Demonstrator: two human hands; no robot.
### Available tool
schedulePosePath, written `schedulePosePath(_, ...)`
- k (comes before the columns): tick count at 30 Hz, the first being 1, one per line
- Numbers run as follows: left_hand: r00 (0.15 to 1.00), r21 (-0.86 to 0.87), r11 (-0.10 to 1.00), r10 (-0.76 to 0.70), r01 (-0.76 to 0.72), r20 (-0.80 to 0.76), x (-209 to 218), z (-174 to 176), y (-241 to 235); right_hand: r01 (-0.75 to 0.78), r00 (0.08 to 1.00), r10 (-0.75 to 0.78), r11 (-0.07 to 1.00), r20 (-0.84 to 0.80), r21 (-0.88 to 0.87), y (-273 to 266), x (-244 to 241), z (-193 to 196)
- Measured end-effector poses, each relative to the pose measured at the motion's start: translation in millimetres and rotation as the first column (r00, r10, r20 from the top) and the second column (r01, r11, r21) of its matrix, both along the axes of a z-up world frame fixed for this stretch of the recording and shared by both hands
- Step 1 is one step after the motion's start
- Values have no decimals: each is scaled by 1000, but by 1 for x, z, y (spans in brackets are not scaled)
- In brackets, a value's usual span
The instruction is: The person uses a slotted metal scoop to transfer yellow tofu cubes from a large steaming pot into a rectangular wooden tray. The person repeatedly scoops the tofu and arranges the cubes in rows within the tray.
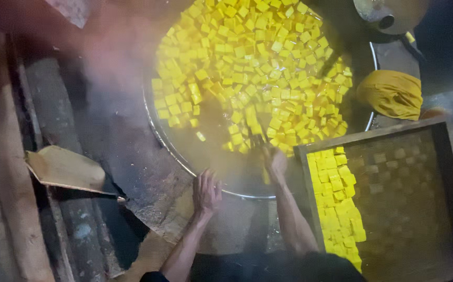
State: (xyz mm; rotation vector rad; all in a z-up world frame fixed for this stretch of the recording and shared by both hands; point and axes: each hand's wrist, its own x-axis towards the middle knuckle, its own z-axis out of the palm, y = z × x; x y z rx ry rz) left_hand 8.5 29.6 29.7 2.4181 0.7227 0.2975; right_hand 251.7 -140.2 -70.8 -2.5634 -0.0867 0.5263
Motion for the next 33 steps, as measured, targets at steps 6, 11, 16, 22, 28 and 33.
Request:
schedulePosePath(6, 997, 39, 999, -2, 5, -75, 1, -11, -3, 65, 989, -16, 939, -146, 339, 50, 39, -26)
schedulePosePath(11, 992, 86, 996, 19, -8, -124, -3, -23, -11, 198, 964, -23, 730, -266, 654, 58, 26, 38)
schedulePosePath(16, 995, 89, 994, 72, -65, -69, -3, -16, -26, 190, 972, -20, 658, -236, 728, -56, -12, 126)
schedulePosePath(22, 996, 242, 969, -68, 53, 55, 8, -16, -87, 210, 974, -218, 795, -55, 569, -294, -103, 202)
schedulePosePath(28, 836, 114, 886, -462, 449, 297, 54, 17, -197, 394, 904, -413, 904, 109, 164, -504, -238, 258)
schedulePosePath(33, 773, -6, 876, -421, 481, 474, 99, 48, -305, 507, 842, -515, 857, 162, 88, -583, -296, 255)
